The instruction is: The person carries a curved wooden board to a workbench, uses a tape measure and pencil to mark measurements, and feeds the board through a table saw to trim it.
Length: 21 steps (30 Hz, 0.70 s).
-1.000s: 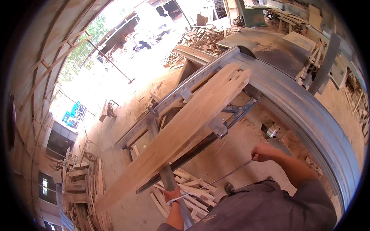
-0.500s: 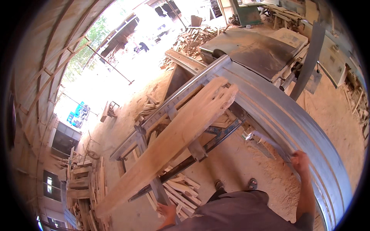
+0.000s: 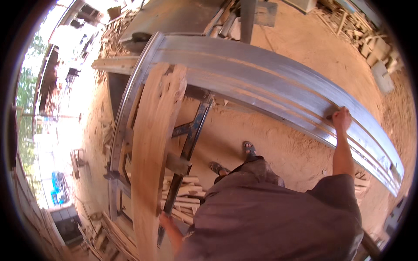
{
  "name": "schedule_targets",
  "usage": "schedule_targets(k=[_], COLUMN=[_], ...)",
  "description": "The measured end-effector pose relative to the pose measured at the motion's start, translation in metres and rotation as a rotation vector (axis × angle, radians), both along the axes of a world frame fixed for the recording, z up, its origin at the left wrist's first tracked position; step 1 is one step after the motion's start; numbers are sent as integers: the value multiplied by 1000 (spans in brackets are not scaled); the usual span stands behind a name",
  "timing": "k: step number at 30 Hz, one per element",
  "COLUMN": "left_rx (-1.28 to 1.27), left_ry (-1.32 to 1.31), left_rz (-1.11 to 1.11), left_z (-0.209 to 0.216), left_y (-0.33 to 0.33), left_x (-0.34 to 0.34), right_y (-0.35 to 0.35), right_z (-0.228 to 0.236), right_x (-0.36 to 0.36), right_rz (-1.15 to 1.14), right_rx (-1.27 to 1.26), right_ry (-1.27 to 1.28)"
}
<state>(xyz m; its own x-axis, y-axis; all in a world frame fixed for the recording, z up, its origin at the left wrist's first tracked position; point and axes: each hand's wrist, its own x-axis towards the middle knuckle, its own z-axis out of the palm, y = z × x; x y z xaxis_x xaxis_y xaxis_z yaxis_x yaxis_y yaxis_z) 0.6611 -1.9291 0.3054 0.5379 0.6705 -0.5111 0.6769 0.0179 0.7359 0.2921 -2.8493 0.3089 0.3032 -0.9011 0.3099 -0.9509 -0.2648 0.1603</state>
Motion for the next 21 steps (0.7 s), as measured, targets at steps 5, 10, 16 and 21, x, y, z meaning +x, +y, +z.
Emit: schedule_targets(k=[5, 10, 16, 21], left_rx=[-489, -485, -556, -909], left_ry=[-239, -188, -633, -768], left_rz=[345, 542, 718, 660], left_z=[9, 29, -20, -21], left_y=[18, 31, 14, -21], left_x=[56, 74, 59, 50], right_y=[24, 40, 222, 457], right_z=[58, 77, 41, 33], right_x=[49, 125, 324, 482], right_rz=[-442, -257, 363, 357], right_rx=[531, 499, 1130, 2083], right_ry=[210, 338, -747, -817])
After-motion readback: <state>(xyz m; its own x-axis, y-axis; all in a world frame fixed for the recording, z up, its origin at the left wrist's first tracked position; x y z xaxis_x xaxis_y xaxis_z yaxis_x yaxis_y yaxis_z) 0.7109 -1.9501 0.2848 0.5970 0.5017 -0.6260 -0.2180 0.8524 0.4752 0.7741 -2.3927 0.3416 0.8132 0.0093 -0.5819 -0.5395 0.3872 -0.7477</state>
